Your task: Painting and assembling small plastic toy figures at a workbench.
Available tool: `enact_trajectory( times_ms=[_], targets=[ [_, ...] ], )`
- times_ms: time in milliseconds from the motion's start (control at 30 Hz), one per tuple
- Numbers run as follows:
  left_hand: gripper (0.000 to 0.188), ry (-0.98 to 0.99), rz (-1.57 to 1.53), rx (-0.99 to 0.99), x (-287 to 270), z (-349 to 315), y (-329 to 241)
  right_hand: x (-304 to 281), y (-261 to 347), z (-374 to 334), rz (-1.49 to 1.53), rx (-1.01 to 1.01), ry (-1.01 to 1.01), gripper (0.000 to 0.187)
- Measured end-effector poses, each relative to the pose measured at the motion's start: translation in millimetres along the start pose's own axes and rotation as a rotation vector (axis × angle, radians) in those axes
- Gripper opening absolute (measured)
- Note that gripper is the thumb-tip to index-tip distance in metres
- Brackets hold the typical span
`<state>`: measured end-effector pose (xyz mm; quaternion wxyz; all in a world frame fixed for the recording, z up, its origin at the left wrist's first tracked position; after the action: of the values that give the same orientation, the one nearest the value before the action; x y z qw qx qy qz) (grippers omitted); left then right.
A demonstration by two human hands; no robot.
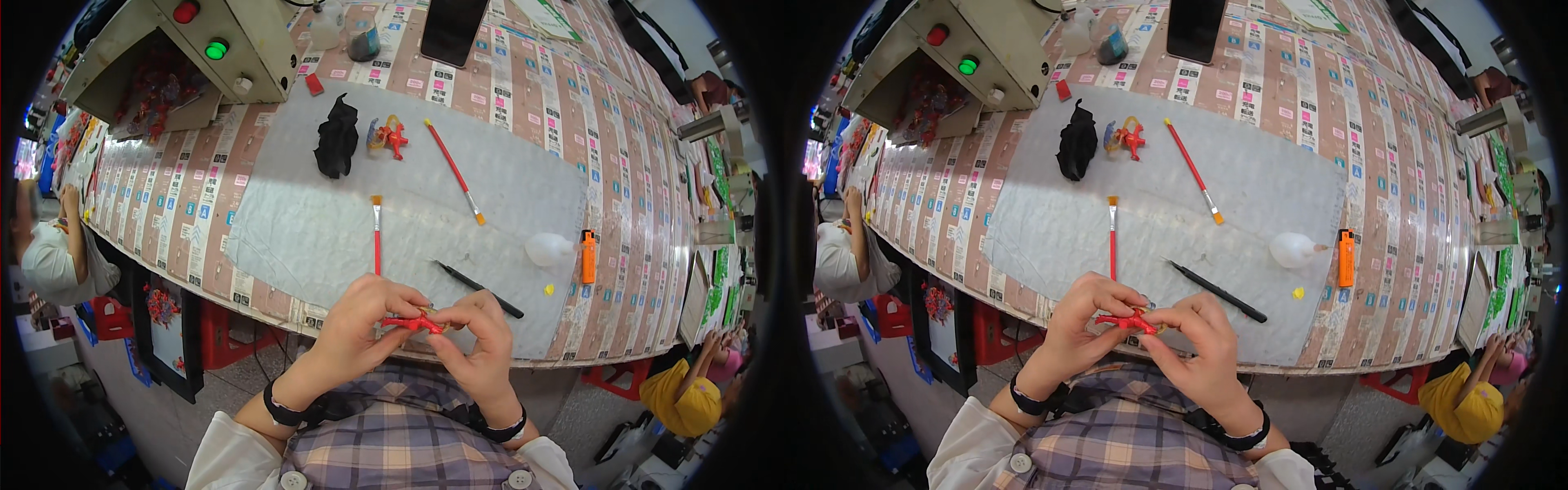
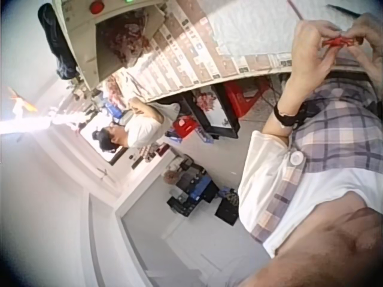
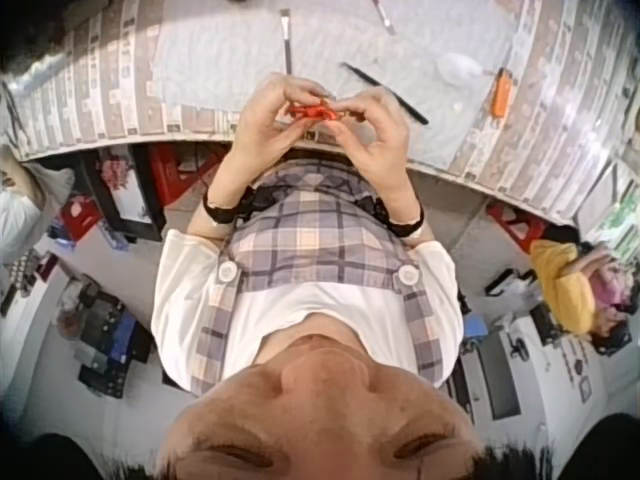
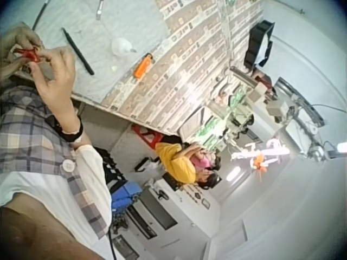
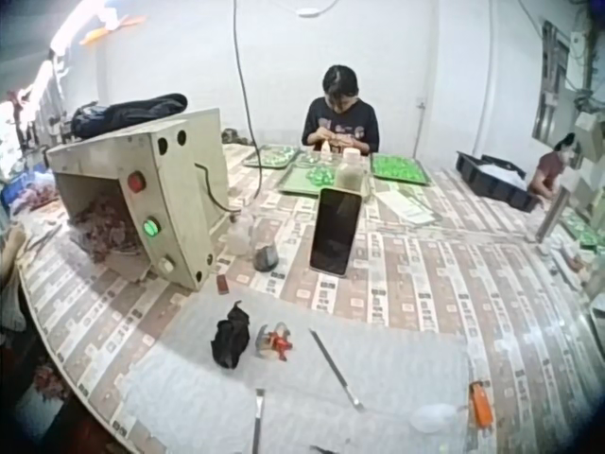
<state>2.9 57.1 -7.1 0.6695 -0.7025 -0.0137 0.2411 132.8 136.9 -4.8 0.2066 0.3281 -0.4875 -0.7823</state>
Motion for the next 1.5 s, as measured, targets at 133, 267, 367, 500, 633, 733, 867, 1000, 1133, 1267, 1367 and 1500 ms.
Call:
enact_trajectory(
  times_ms=[133, 267, 367, 500, 633, 733, 867, 1000, 1133, 1267, 1367, 1500],
  targets=[
    [0.03, -0.014, 0.053, 0.058, 0.9, -1.3, -3.0, -0.5, 2.5, -2.1, -0.071, -0.021, 0.0, 0.022],
    [0.03, -0.029, 0.09, 0.12, 2.4, -2.1, -7.9, -2.1, 5.5, -3.4, -0.122, -0.052, -0.017, 0.021],
    [0.029, -0.037, 0.09, 0.135, 2.4, -4.2, -9.9, -2.8, 8.9, -4.3, -0.133, -0.078, -0.018, 0.021],
    [0.027, 0.017, 0.022, 0.095, 2.0, -4.5, -7.5, -3.3, 13.1, -2.6, -0.151, -0.099, 0.007, 0.019],
    [0.023, 0.101, -0.086, -0.024, 3.2, -4.6, -0.9, -3.0, 10.2, -3.5, -0.105, -0.062, 0.03, 0.017],
    [0.021, 0.138, -0.139, -0.108, 4.8, -5.8, 2.8, -1.8, 5.7, -4.4, -0.016, 0.001, 0.036, 0.015],
    [0.021, 0.165, -0.157, -0.194, 7.0, -8.8, 9.0, -0.3, -0.7, -6.2, 0.093, 0.068, 0.027, 0.013],
    [0.022, 0.17, -0.119, -0.2, 5.8, -9.1, 7.0, 2.0, -7.4, -9.8, 0.179, 0.144, 0.014, 0.013],
    [0.023, 0.174, -0.178, -0.253, 8.3, -8.8, 7.0, 6.0, -14.7, -13.3, 0.26, 0.198, 0.0, 0.014],
    [0.027, 0.235, -0.35, -0.438, 15.3, -11.1, 10.5, 2.9, -12.2, -11.6, 0.275, 0.167, -0.004, 0.012],
    [0.027, 0.23, -0.465, -0.545, 14.5, -11.7, 11.5, -24.2, -11.2, -10.6, 0.06, -0.018, -0.193, 0.007],
    [0.025, 0.21, -0.529, -0.563, 8.2, -14.2, 19.4, -82.1, -27.0, -27.3, -0.201, 0.007, -0.66, 0.021]
  ],
)
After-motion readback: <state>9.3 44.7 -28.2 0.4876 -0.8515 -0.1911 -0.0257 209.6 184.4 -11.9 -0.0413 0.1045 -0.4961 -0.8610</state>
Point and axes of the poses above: each hand's wrist, its own z-axis towards the middle knuckle, its own x-axis out of the palm, y = z × x, the point moved 5 cm from there along z, towards the middle knuckle, and after that the axes turned 11 degrees about -x, right-handed, at the moved point
